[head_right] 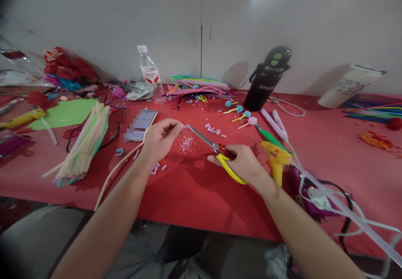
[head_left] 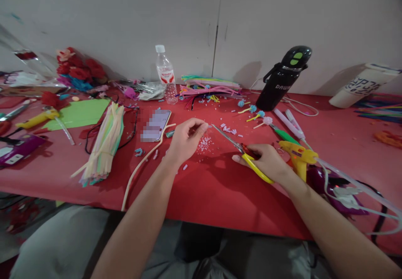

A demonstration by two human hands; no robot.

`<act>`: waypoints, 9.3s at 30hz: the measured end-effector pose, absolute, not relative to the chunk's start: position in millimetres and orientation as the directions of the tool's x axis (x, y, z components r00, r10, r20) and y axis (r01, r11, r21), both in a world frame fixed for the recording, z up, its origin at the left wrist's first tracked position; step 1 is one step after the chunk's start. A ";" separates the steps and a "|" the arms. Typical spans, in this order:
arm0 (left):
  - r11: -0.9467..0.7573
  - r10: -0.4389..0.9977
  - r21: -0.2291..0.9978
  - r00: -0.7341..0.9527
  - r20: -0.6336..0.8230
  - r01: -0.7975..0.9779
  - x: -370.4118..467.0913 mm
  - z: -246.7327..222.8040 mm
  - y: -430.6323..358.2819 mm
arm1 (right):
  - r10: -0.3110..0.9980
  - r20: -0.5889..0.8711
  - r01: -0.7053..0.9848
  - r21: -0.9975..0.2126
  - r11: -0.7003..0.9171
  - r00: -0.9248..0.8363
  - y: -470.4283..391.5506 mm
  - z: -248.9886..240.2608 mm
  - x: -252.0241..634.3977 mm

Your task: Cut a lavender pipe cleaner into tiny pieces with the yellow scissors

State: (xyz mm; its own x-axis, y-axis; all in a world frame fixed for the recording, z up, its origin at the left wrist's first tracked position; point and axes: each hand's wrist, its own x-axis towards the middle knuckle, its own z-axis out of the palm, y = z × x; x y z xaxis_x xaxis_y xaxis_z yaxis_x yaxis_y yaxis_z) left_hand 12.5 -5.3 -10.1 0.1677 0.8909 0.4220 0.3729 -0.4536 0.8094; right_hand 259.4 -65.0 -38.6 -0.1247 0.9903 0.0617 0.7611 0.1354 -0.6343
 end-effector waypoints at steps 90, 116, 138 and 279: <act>-0.430 0.903 0.836 0.190 0.386 0.341 13.3 -6.0 -7.8 | 0.991 0.042 0.760 -0.637 0.124 -0.126 -64.8 -39.4 258.8; -0.422 0.902 0.851 0.234 0.362 0.313 12.1 -4.7 -7.4 | 0.988 0.050 0.763 -0.630 0.145 -0.147 -65.8 -41.8 260.3; -0.411 0.904 0.846 0.276 0.327 0.339 11.7 -4.6 -7.1 | 0.989 0.052 0.751 -0.646 0.136 -0.135 -67.9 -39.2 258.3; -0.082 0.975 0.993 0.199 0.097 -0.080 10.6 -12.6 -1.9 | 0.975 0.221 0.744 -0.649 0.162 -0.020 -60.5 -31.2 258.4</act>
